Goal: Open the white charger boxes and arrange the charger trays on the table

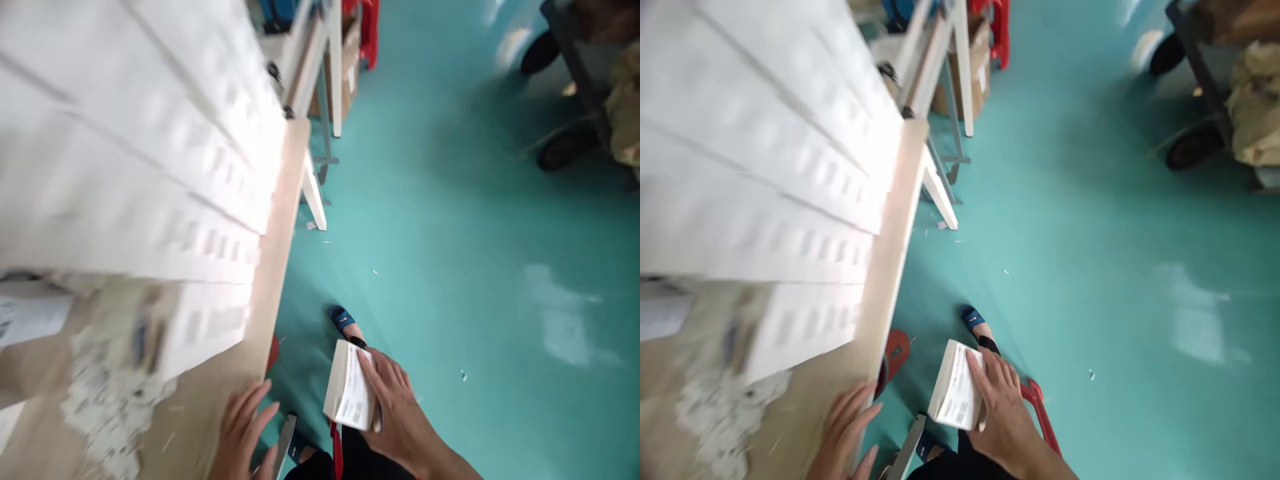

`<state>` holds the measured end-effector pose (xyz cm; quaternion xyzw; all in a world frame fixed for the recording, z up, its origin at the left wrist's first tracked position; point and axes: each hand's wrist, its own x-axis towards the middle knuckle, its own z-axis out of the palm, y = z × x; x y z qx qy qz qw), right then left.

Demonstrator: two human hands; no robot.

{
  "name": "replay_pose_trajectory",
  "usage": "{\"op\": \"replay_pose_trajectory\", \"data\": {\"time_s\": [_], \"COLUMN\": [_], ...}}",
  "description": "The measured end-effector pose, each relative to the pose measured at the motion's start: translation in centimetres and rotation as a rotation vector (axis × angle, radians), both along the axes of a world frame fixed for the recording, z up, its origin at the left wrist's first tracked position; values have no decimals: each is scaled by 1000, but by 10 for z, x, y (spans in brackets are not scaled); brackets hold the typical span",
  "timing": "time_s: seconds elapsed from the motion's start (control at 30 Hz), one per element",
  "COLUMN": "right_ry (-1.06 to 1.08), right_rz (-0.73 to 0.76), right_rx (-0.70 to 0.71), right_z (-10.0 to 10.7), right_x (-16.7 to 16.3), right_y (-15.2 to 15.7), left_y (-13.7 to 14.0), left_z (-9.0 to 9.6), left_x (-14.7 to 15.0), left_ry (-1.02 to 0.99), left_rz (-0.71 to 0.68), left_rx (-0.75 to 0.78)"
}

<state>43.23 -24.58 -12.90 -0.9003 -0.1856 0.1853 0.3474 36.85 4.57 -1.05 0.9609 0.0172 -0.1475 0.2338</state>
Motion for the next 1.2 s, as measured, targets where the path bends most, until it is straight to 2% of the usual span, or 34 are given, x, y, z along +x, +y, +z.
{"op": "replay_pose_trajectory", "data": {"time_s": [0.07,0.17,0.23,0.3,0.37,0.43,0.53,0.6,0.67,0.73,0.83,0.9,1.0,1.1,1.2], "right_ry": [-133,-321,-412,-478,-524,-554,-574,-593,-627,-663,-728,-790,-863,-884,-883], "right_rz": [162,335,413,485,554,615,647,638,621,611,645,660,604,544,539], "right_rx": [43,67,58,51,49,46,23,14,13,9,16,28,18,-32,-65], "right_z": [57,117,146,172,196,216,239,247,252,256,266,278,291,281,248], "right_x": [-10,-38,-65,-94,-124,-151,-175,-178,-169,-150,-108,-72,-8,58,106], "right_y": [21,64,97,130,163,194,230,247,258,266,274,277,275,268,256], "left_y": [-14,-14,1,26,53,78,102,107,106,106,120,136,160,174,176], "left_z": [26,62,80,95,108,120,137,141,139,132,128,138,162,168,148], "left_x": [-14,-53,-92,-136,-180,-217,-252,-257,-248,-228,-182,-142,-66,17,81], "left_ry": [151,254,185,68,-14,-68,-153,-244,-338,-392,-418,-433,-455,-426,-413], "left_rz": [233,551,628,649,659,686,760,789,794,817,876,863,762,621,657], "left_rx": [-280,-775,-987,-1123,-1216,-1230,-1125,-993,-858,-828,-1018,-1111,-1029,-990,-897]}}
